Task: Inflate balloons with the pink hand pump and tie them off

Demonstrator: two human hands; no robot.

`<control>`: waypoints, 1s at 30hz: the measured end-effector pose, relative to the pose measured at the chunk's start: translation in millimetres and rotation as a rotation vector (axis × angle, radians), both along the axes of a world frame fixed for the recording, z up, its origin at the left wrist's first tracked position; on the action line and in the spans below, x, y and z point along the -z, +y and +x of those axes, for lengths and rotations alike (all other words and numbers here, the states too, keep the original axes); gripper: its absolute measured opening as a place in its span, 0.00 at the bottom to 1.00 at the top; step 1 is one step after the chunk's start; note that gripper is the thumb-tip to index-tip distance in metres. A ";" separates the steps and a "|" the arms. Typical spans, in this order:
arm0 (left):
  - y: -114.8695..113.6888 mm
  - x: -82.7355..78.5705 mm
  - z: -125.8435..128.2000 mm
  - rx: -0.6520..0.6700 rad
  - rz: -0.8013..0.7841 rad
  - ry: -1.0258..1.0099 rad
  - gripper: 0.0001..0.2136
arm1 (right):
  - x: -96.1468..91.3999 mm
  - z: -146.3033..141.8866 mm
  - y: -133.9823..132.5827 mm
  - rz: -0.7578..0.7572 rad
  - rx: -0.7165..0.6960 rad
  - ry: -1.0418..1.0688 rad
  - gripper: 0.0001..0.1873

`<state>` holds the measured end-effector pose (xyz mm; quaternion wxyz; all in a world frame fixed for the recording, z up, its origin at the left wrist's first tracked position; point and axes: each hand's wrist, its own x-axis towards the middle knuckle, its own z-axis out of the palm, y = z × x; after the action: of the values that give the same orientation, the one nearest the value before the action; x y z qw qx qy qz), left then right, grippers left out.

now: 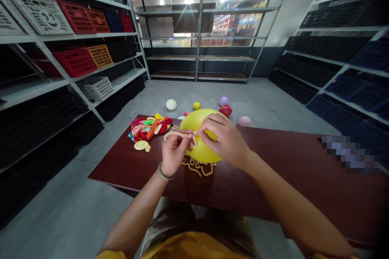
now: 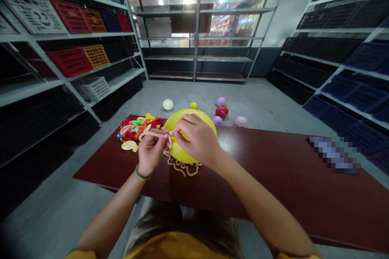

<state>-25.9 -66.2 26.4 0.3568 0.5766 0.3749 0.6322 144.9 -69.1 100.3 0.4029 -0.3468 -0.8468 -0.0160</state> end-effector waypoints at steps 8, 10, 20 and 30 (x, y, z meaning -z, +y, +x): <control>-0.8 -6.5 5.4 0.030 -0.105 -0.093 0.15 | 5.6 2.4 -0.7 0.138 0.098 -0.106 0.08; -1.1 -8.6 6.5 0.025 -0.111 -0.103 0.16 | 7.6 3.1 -2.0 0.171 0.117 -0.133 0.08; -0.7 -6.2 8.7 0.018 -0.124 -0.143 0.16 | 18.3 5.2 -9.5 0.310 0.197 -0.246 0.10; 7.9 -9.3 18.9 0.106 0.051 -0.108 0.14 | 30.7 35.0 -8.2 0.305 0.149 0.132 0.20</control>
<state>-6.9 -58.3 35.7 0.3946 0.5694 0.3076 0.6522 179.9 -77.3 69.7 0.5031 -0.3439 -0.7783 -0.1513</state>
